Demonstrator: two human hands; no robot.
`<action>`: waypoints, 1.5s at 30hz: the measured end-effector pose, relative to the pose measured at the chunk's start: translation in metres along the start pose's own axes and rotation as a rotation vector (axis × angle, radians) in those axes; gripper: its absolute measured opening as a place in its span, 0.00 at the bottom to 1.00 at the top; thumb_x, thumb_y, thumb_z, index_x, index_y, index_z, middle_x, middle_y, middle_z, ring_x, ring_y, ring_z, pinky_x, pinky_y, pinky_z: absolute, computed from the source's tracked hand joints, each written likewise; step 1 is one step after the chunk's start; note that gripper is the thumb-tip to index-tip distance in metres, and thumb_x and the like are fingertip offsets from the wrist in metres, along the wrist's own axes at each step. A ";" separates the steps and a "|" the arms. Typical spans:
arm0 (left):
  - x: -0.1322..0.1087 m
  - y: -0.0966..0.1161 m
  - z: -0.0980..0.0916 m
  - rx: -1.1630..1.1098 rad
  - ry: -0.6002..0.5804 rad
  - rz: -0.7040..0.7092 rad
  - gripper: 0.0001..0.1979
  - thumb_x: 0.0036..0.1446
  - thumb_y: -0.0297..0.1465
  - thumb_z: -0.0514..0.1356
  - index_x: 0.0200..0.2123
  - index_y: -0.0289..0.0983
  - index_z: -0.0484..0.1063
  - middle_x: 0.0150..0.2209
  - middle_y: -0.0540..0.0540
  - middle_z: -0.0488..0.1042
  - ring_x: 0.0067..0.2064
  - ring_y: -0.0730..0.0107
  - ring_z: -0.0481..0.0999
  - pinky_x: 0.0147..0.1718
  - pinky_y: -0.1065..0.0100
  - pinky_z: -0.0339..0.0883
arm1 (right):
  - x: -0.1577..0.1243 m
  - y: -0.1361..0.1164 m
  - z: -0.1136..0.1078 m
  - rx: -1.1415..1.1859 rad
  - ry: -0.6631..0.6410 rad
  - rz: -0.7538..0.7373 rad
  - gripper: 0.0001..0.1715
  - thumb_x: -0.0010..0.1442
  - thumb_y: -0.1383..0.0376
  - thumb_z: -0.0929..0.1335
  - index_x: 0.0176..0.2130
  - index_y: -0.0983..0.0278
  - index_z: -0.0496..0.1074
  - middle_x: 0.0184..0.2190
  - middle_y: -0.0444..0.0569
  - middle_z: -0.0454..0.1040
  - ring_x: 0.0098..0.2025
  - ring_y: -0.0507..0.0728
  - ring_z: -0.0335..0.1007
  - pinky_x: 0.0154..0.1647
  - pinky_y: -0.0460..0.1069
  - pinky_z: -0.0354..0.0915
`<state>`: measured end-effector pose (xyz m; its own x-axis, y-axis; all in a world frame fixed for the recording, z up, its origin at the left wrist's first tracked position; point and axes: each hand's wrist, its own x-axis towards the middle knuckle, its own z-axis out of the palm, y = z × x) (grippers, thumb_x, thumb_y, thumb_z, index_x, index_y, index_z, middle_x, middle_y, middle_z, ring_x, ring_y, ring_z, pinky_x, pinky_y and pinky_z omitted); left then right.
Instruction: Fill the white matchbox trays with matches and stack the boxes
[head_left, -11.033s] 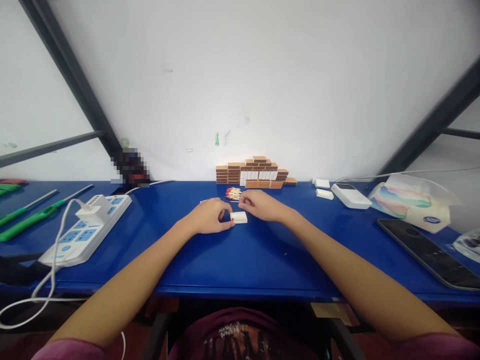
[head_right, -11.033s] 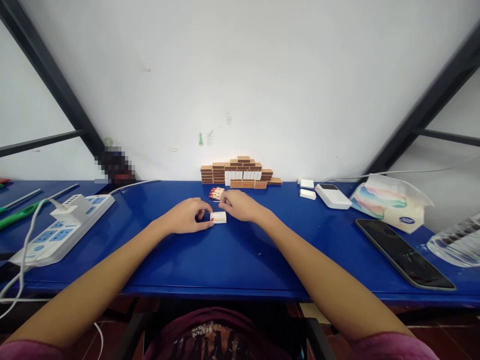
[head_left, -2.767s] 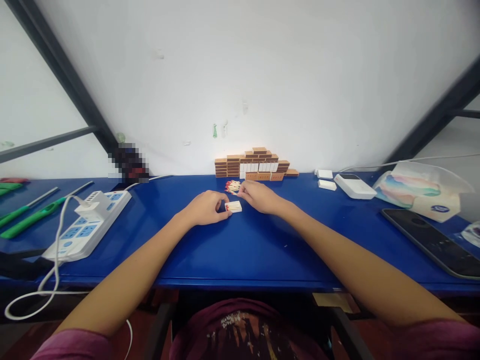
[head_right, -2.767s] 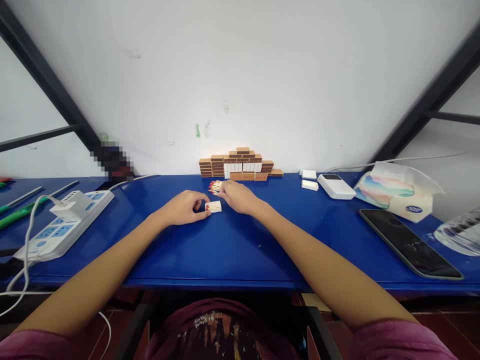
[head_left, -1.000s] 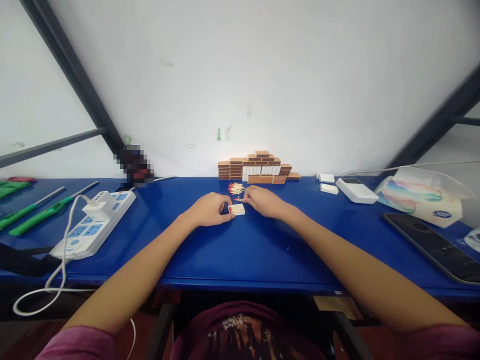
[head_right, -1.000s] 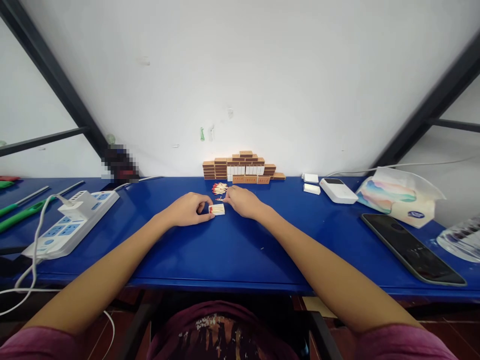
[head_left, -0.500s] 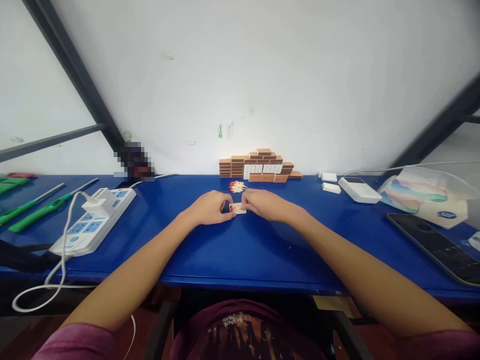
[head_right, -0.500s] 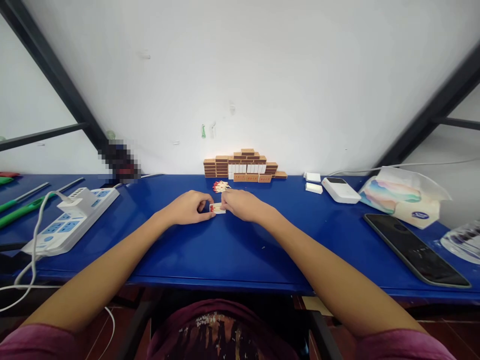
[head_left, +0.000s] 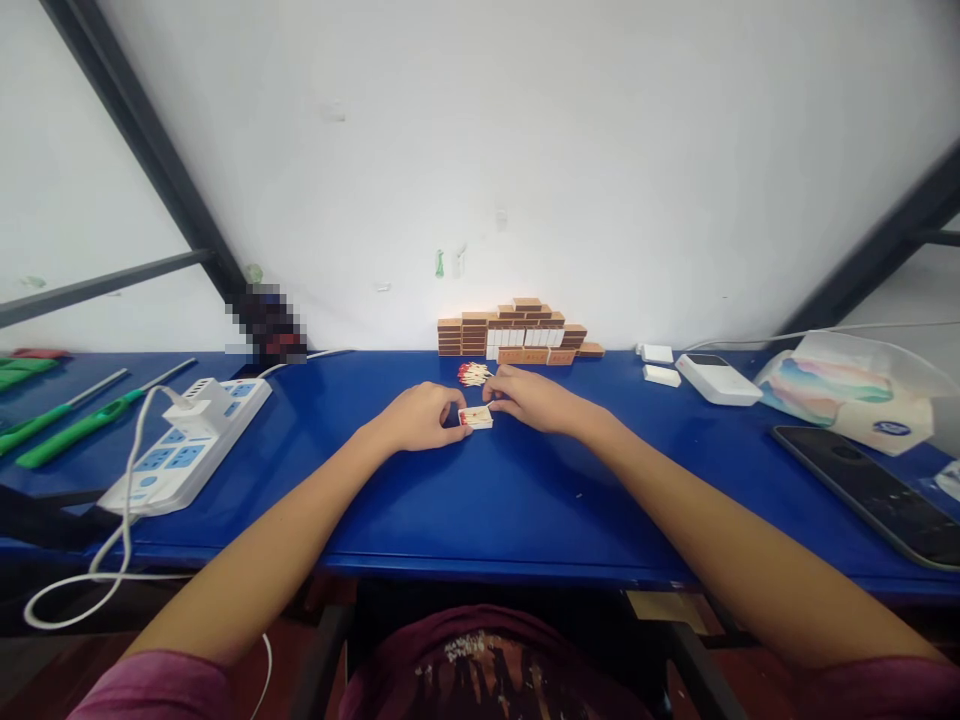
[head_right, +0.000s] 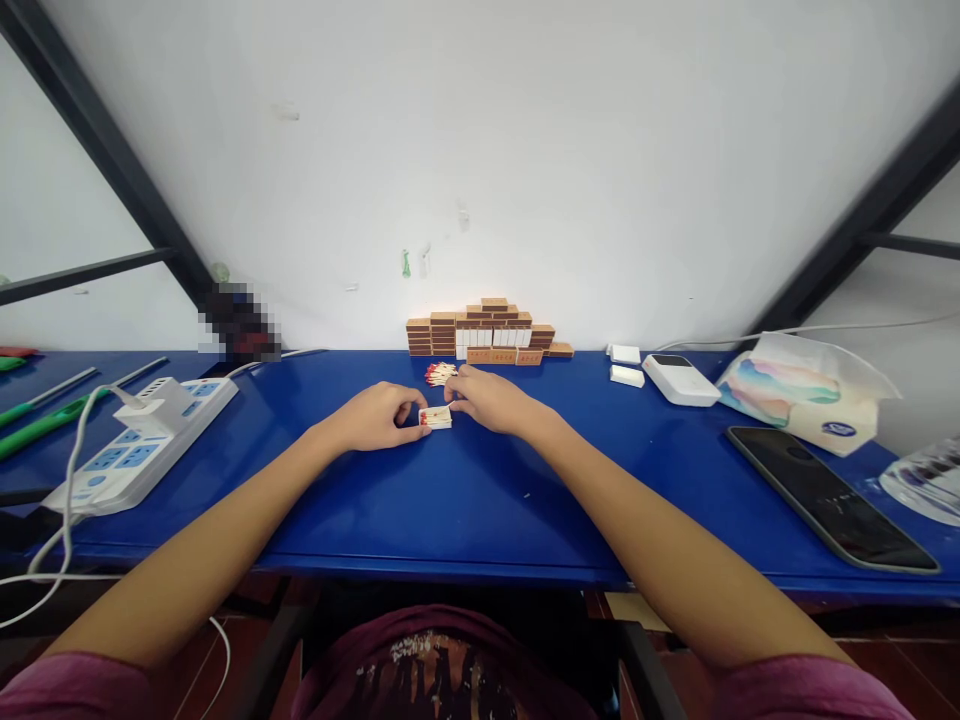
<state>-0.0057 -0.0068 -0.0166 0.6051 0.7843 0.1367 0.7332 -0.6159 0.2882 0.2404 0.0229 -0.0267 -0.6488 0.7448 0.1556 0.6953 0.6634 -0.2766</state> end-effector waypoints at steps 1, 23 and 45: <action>0.000 0.000 0.000 0.002 0.002 0.000 0.14 0.58 0.42 0.65 0.42 0.40 0.80 0.29 0.50 0.77 0.29 0.69 0.73 0.28 0.67 0.58 | 0.000 0.001 0.001 -0.004 0.002 0.000 0.06 0.71 0.67 0.68 0.45 0.62 0.75 0.45 0.52 0.72 0.40 0.57 0.68 0.39 0.48 0.59; 0.000 0.000 0.000 0.028 0.006 0.006 0.15 0.59 0.44 0.64 0.40 0.39 0.79 0.31 0.47 0.78 0.29 0.67 0.73 0.28 0.67 0.56 | -0.002 -0.016 -0.008 0.115 -0.048 -0.033 0.04 0.65 0.66 0.71 0.37 0.63 0.77 0.33 0.46 0.76 0.33 0.53 0.67 0.33 0.47 0.56; 0.000 0.000 0.001 0.030 0.002 0.006 0.15 0.59 0.44 0.64 0.42 0.39 0.79 0.30 0.48 0.77 0.30 0.66 0.75 0.28 0.66 0.58 | 0.030 0.003 0.015 0.091 0.187 0.102 0.06 0.68 0.67 0.68 0.42 0.65 0.76 0.33 0.47 0.75 0.34 0.54 0.68 0.36 0.47 0.57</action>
<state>-0.0056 -0.0071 -0.0179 0.6088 0.7808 0.1405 0.7385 -0.6225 0.2592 0.2180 0.0465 -0.0371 -0.5023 0.8133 0.2935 0.7177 0.5815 -0.3831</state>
